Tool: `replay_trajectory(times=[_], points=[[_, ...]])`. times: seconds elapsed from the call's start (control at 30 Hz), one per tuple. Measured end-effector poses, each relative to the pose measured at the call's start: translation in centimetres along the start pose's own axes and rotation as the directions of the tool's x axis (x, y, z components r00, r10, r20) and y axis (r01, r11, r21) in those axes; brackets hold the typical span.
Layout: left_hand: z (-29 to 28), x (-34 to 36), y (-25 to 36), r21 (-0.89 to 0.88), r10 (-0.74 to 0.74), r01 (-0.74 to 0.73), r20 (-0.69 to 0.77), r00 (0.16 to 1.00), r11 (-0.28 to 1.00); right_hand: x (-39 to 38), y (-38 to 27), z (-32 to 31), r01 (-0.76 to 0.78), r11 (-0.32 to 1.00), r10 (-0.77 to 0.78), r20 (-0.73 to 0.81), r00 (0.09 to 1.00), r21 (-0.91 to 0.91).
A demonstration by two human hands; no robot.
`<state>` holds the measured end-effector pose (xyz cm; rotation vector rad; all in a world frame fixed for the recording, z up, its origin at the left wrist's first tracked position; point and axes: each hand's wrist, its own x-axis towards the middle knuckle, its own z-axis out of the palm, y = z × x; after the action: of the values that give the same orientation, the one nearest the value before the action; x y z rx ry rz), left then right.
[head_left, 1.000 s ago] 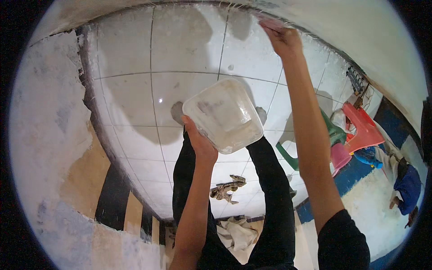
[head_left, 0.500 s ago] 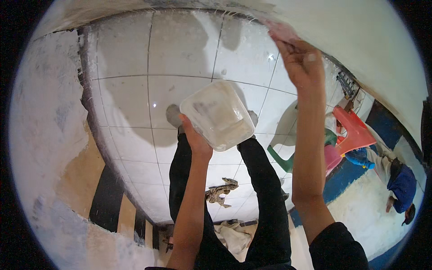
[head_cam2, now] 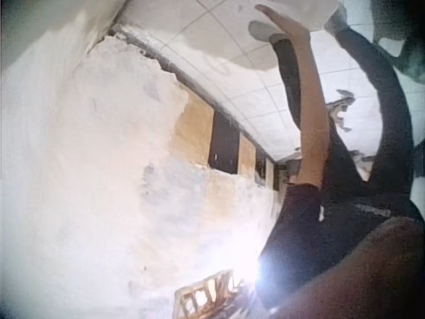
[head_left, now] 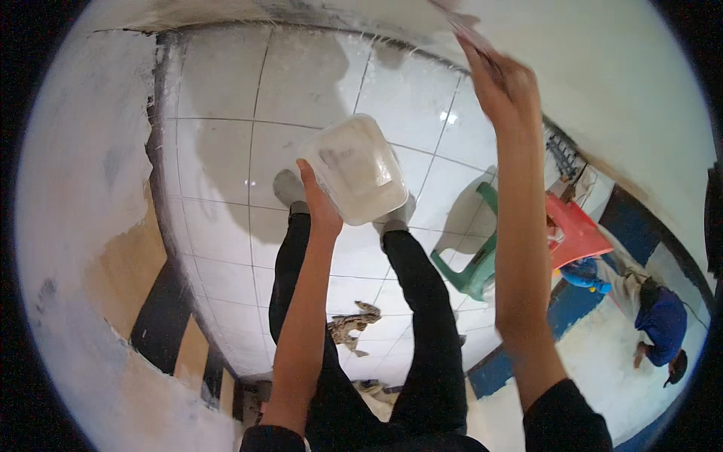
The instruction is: The person applies plaster to a wall using a putty knife and a tray, smoothing the surface and replenishing the tool from the tray.
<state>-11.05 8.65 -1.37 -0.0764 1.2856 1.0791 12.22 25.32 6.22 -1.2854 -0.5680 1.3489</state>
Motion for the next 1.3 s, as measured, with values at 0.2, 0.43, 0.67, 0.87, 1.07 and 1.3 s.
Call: replay_trajectory(times=[0.2, 0.43, 0.67, 0.87, 1.07, 1.3], points=[[2.5, -9.0, 2.0, -0.034, -0.164, 0.177, 0.242, 0.956, 0.984, -21.2, -15.8, -2.4, -0.075, 0.887, 0.195, -0.221, 0.956, 0.455], [6.5, -29.6, 4.5, -0.100, -0.281, 0.314, 0.255, 0.925, 0.944, -38.2, -28.0, -2.5, -0.316, 0.939, 0.280, -0.231, 0.932, -0.134], [12.8, -43.8, 8.8, -0.108, -0.047, 0.104, 0.435, 0.899, 0.989, -44.3, -41.5, 1.3, 0.235, 0.480, -0.037, 0.248, 0.968, -0.845], [16.7, -49.6, 8.4, -0.004, -0.014, 0.017, 0.437, 0.899, 1.000, -47.1, -44.4, 2.3, 0.357, 0.116, 0.026, 0.362, 0.932, -0.927], [16.7, -52.1, 7.6, -0.005, -0.072, 0.092, 0.583, 0.809, 0.996, -51.4, -46.9, 1.4, 0.293, 0.213, -0.107, 0.276, 0.955, -0.932], [16.5, -55.2, 5.6, 0.082, -0.186, 0.178, 0.687, 0.703, 0.981, -55.1, -45.2, -0.4, 0.273, 0.271, -0.189, 0.227, 0.955, -0.923]])
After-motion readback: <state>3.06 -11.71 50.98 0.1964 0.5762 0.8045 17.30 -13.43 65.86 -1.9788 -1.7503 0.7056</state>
